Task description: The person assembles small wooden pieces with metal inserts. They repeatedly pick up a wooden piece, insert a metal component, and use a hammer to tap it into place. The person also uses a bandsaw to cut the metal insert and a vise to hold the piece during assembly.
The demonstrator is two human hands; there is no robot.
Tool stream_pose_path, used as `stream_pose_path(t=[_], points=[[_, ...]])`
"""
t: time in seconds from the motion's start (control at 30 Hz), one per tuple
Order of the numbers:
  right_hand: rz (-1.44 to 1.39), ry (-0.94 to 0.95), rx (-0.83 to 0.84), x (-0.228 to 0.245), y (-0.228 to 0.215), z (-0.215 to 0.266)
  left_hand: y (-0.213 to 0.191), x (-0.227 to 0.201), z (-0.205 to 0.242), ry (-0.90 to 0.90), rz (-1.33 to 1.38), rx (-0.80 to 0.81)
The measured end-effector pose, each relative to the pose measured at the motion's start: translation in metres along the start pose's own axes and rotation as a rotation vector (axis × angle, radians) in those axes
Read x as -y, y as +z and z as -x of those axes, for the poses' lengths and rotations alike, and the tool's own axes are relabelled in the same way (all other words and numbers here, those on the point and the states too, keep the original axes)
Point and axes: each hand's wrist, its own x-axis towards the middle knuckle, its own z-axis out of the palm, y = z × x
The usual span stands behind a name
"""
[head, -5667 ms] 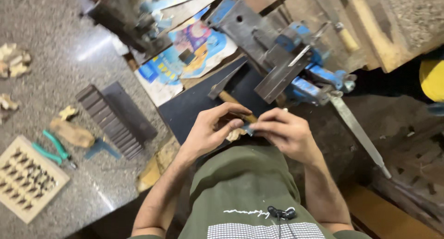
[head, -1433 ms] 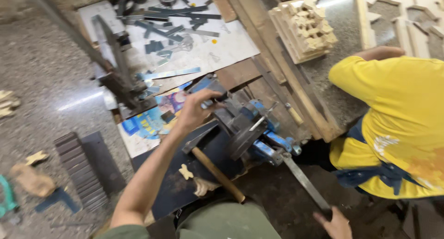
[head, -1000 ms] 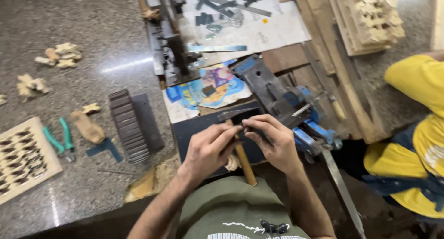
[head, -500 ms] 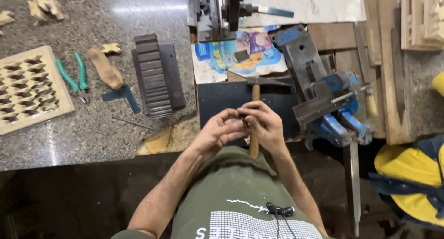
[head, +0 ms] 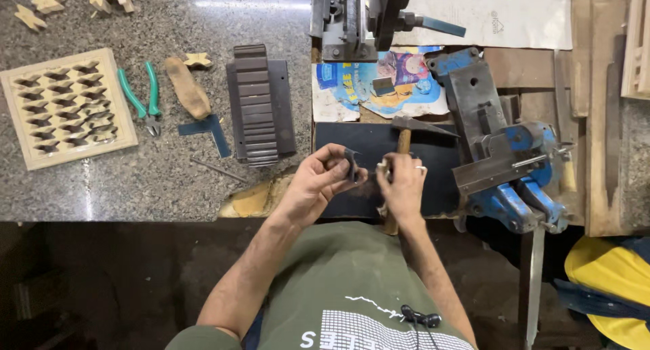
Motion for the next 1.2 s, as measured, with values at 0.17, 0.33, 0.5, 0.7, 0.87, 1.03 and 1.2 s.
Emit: stream_pose_path(t=[0.17, 0.33, 0.5, 0.7, 0.87, 1.03, 1.2], points=[[-1.144, 0.497, -0.017, -0.001, -0.063, -0.012, 0.020, -0.002, 0.005, 0.013, -0.034, 0.044], [-1.316, 0.331, 0.050, 0.032, -0.132, 0.004, 0.043, -0.007, 0.010, -0.065, -0.071, 0.085], [-1.190, 0.160, 0.011, 0.057, -0.159, 0.001, 0.060, -0.011, 0.017, -0.049, -0.105, 0.130], [-1.071, 0.129, 0.021, 0.060, -0.163, 0.001, 0.071, -0.009, 0.021, -0.029, -0.192, 0.098], [-1.026, 0.074, 0.018, 0.060, -0.166, 0.007, 0.075, -0.011, 0.029, 0.006, -0.349, 0.086], [-0.940, -0.014, -0.027, 0.063, -0.175, 0.006, 0.083, -0.016, 0.032, -0.014, -0.377, 0.100], [-0.801, 0.038, -0.034, 0.069, -0.178, 0.010, 0.085, -0.018, 0.035, -0.015, -0.409, 0.082]])
